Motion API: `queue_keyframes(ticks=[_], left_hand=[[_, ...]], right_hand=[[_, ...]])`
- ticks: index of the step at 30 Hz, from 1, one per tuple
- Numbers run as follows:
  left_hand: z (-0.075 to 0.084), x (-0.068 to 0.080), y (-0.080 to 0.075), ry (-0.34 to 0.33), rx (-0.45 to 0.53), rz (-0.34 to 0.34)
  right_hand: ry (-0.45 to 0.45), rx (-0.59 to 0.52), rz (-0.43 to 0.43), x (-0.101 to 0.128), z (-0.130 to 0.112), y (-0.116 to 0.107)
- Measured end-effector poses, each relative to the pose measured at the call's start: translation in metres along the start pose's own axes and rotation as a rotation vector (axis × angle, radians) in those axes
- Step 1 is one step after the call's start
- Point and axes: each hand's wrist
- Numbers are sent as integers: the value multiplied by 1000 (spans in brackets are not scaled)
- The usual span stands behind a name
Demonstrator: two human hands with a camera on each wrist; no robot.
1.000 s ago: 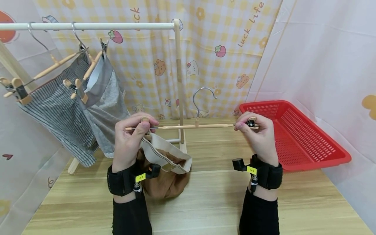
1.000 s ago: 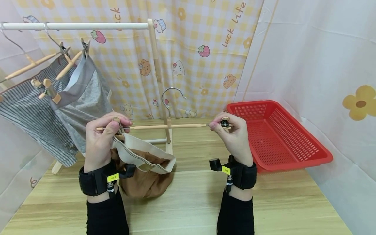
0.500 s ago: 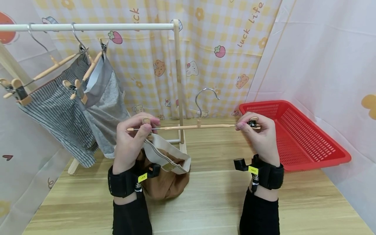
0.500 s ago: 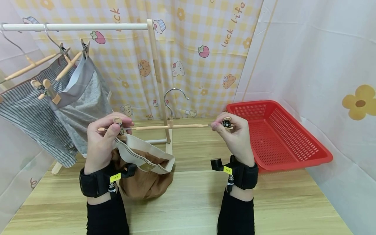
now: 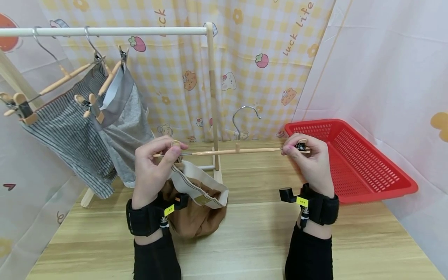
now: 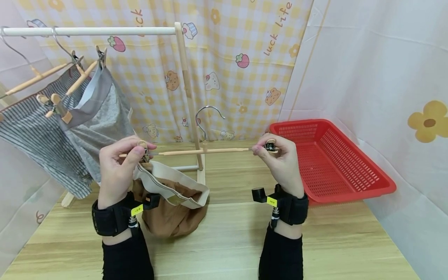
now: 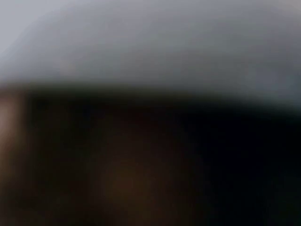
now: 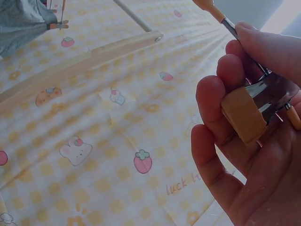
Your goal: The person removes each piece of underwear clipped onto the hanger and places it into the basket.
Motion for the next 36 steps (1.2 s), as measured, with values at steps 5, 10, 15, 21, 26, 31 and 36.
queue_keyframes(ticks=[5,10,15,21,26,31,36], left_hand=[[2,0,0,1,-59,18],[2,-2,3,1,-42,21],[0,-3,6,15,23,46],[-2,-4,9,54,46,80],[-1,-6,10,62,49,87],[-1,-5,11,65,51,91],[-1,-3,11,65,76,97]], right_hand=[[-1,15,-1,0,0,0],[0,14,-1,-1,1,1],[7,13,10,-1,1,3],[0,5,12,-2,0,4],[-7,4,16,-3,-3,4],[-3,9,22,-1,-5,3],[0,-10,25,1,-4,2]])
Point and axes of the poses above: each hand's wrist, its own x-axis away from the middle knuckle, its own y-axis out of the palm, z = x × y
